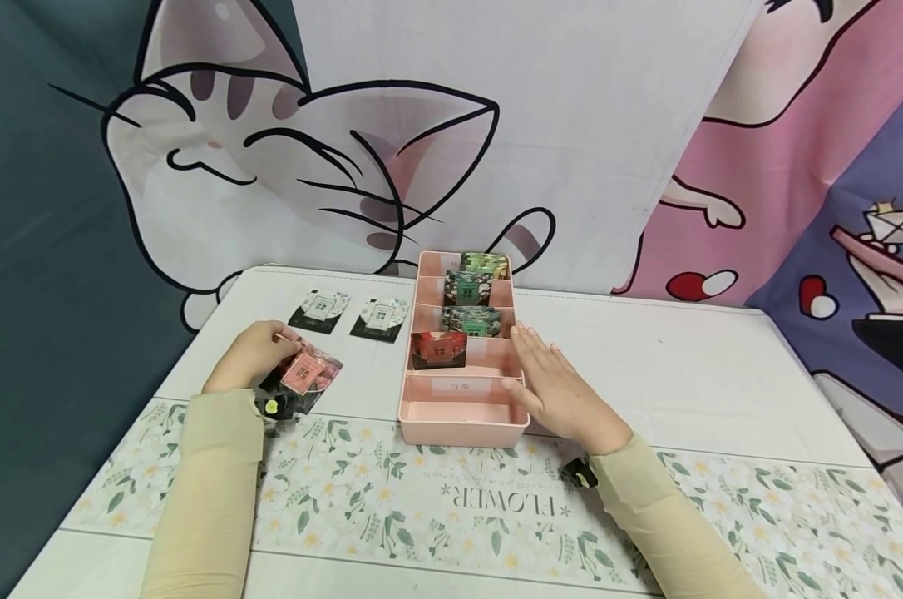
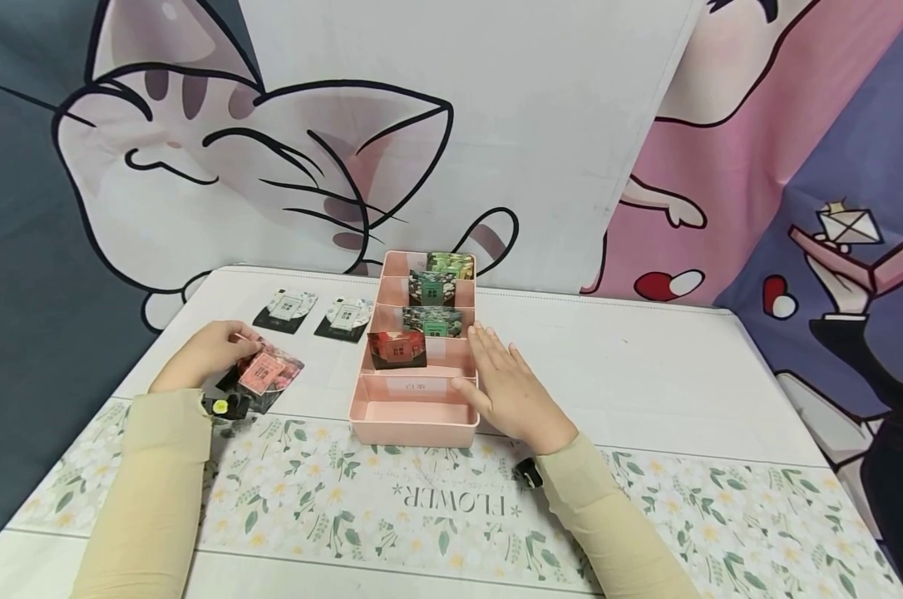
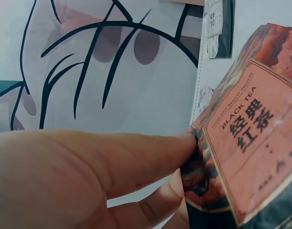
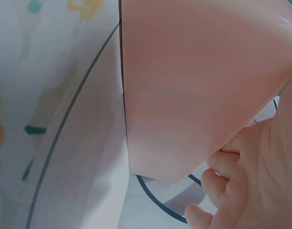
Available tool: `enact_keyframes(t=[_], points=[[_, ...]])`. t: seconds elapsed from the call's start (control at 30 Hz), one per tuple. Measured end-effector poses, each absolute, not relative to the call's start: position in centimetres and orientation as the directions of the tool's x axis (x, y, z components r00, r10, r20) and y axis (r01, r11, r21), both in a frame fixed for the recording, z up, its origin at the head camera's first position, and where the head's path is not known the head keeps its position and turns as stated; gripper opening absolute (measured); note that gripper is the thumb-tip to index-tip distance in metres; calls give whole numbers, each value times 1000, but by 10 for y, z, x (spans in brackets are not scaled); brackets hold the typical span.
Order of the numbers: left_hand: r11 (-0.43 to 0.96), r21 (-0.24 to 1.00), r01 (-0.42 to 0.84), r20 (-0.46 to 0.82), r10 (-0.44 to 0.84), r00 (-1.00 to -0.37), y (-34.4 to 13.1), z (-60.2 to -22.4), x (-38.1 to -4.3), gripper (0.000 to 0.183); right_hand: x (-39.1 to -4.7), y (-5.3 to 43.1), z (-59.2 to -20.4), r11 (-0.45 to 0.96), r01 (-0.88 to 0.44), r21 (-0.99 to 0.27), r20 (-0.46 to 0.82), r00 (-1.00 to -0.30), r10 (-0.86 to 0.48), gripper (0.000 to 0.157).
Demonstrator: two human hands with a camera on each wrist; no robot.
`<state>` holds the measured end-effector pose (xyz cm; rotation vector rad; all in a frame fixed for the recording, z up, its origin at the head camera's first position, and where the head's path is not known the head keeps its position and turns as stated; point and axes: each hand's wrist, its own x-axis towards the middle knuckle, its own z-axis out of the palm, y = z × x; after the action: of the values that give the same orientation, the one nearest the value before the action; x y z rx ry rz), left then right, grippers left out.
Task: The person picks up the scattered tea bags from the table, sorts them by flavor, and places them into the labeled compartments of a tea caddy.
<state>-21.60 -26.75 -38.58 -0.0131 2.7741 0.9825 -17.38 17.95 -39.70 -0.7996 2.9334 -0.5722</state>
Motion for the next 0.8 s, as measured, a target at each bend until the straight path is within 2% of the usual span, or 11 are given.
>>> enact_keyframes(t=[0.4, 0.8], points=[[709, 705, -9, -116, 103, -988, -262, -385, -218, 24, -175, 180, -399, 795, -488, -360, 61, -863, -501, 78], [590, 807, -17, -105, 115, -988, -251, -387, -222, 27, -175, 180, -399, 794, -488, -363, 62, -863, -502, 78]])
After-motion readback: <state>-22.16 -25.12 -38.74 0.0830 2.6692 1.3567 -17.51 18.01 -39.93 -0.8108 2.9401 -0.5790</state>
